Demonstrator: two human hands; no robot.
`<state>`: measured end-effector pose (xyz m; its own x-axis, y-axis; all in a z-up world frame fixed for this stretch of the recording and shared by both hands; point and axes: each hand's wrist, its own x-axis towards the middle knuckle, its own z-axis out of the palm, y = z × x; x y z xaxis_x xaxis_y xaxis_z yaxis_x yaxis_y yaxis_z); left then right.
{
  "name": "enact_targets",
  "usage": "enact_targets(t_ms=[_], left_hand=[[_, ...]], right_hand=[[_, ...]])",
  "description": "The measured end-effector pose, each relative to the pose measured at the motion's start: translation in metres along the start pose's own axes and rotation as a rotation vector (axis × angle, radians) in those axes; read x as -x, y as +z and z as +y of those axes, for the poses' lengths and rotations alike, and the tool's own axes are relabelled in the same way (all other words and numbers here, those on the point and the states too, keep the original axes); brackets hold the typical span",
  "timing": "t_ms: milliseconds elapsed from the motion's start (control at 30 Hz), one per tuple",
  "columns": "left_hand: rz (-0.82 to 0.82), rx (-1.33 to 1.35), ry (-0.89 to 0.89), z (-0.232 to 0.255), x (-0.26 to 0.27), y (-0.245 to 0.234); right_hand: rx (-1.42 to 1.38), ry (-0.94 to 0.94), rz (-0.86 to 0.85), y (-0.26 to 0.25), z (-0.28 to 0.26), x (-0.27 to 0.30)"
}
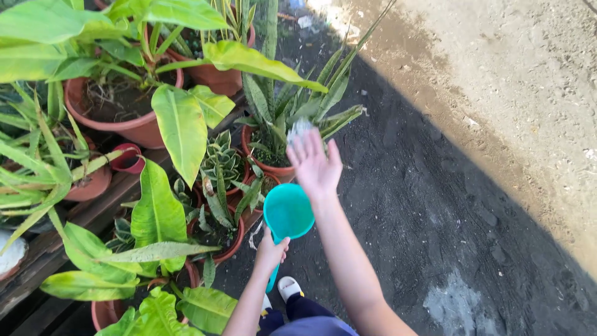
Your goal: Watering a variety of potted plants on a wooden stand using a hand-held scoop and a bucket of water.
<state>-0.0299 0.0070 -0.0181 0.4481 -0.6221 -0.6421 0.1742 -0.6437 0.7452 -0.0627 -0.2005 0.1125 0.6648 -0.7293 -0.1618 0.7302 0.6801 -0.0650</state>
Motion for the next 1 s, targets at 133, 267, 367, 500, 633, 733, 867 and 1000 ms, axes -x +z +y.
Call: enact_targets(t_ms=[133, 267, 367, 500, 633, 733, 867, 1000], left_hand=[[0.070, -0.013, 0.044, 0.019, 0.010, -0.011], [0.073, -0.096, 0.074, 0.009, -0.003, -0.018], [0.070, -0.199, 0.092, 0.007, 0.003, -0.019], [0.060, -0.528, 0.132, 0.011, 0.010, -0.015], [0.101, -0.711, 0.241, 0.010, 0.014, -0.010], [0.104, -0.759, 0.264, 0.007, 0.015, -0.006], [0.100, -0.795, 0.274, 0.008, 0.018, -0.002], [0.013, -0.819, 0.271, 0.003, 0.019, 0.010]], right_hand=[[0.150, -0.055, 0.189, -0.016, 0.005, -0.007], [0.293, 0.104, 0.455, -0.126, 0.026, 0.002], [0.230, 0.226, 0.626, -0.213, 0.041, 0.001], [0.263, 0.215, 0.838, -0.260, 0.052, 0.002], [0.216, 0.214, 0.930, -0.296, 0.054, 0.001], [0.155, 0.194, 0.955, -0.288, 0.057, 0.008], [0.164, 0.173, 0.930, -0.319, 0.057, 0.001], [0.154, 0.091, 0.983, -0.362, 0.051, 0.002]])
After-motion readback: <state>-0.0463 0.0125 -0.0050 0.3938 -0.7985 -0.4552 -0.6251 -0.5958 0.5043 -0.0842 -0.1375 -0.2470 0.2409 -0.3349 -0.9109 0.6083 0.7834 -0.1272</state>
